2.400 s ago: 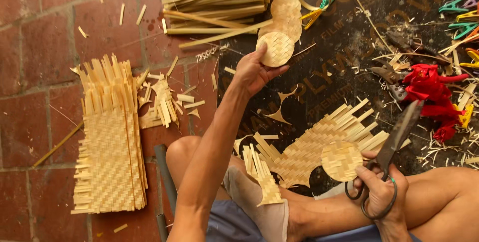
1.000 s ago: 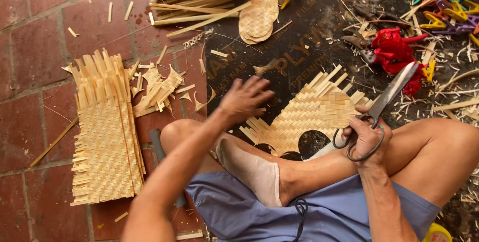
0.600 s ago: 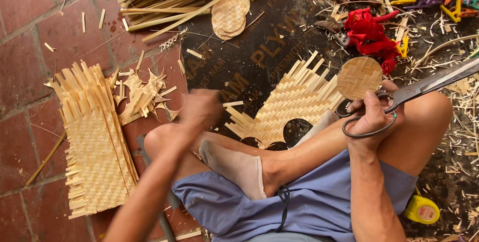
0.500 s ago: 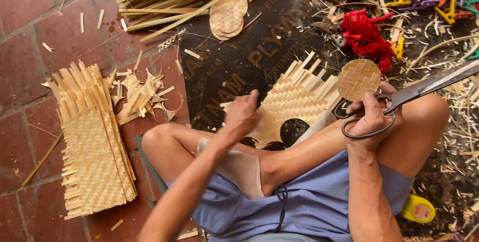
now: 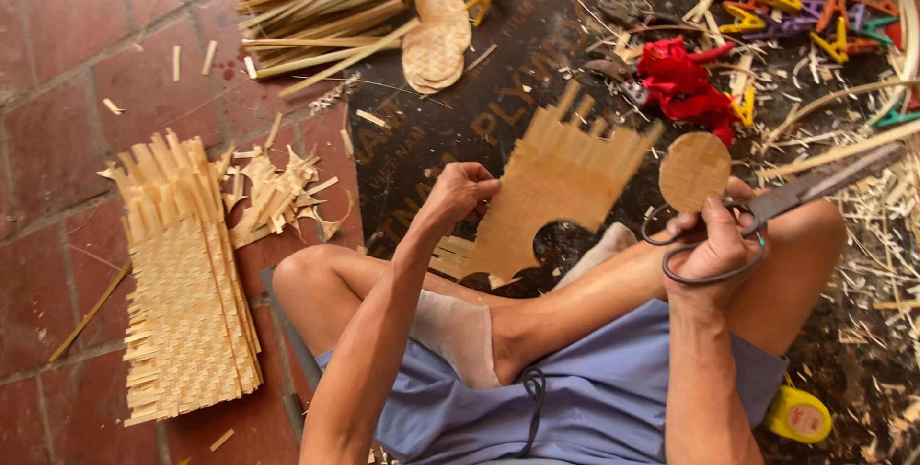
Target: The person sits on the floor and uses scissors to trim excess bamboo strips from around a round woven bamboo disc, using the disc as a template while cutting the woven mat into shape. They set trimmed pieces aside and pick up the next woven piece to continue cutting.
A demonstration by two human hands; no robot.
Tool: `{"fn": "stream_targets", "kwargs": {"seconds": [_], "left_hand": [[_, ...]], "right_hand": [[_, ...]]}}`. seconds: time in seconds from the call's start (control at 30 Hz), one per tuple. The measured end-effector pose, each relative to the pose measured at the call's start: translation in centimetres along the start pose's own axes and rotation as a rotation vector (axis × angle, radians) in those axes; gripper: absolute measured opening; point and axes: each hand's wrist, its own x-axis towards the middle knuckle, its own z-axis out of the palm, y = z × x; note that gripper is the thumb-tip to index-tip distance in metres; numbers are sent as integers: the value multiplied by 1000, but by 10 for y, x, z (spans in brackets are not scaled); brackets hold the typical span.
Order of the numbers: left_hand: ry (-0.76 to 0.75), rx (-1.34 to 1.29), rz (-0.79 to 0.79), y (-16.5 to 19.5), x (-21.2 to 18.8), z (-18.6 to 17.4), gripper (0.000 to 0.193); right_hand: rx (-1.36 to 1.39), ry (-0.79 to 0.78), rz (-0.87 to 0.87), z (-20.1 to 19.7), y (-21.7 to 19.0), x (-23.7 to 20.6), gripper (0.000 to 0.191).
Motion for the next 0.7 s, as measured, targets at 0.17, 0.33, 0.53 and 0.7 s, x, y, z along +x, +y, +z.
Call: {"fn": "stream_targets", "kwargs": {"seconds": [0.17, 0.33, 0.53, 0.7], "left_hand": [[40, -101, -114, 9, -6, -19, 19], [-136, -429, -127, -2, 6, 1, 18], [-178, -1116, 55, -17, -10, -6, 19], [-886, -1673, 633, -51, -52, 50, 39]], "right_hand": [[-35, -81, 1, 3, 3, -3, 29], [-96, -164, 32, -2, 9, -5, 27], [203, -234, 118, 0, -10, -9, 19], [-89, -588, 254, 55, -16, -69, 40]]}}
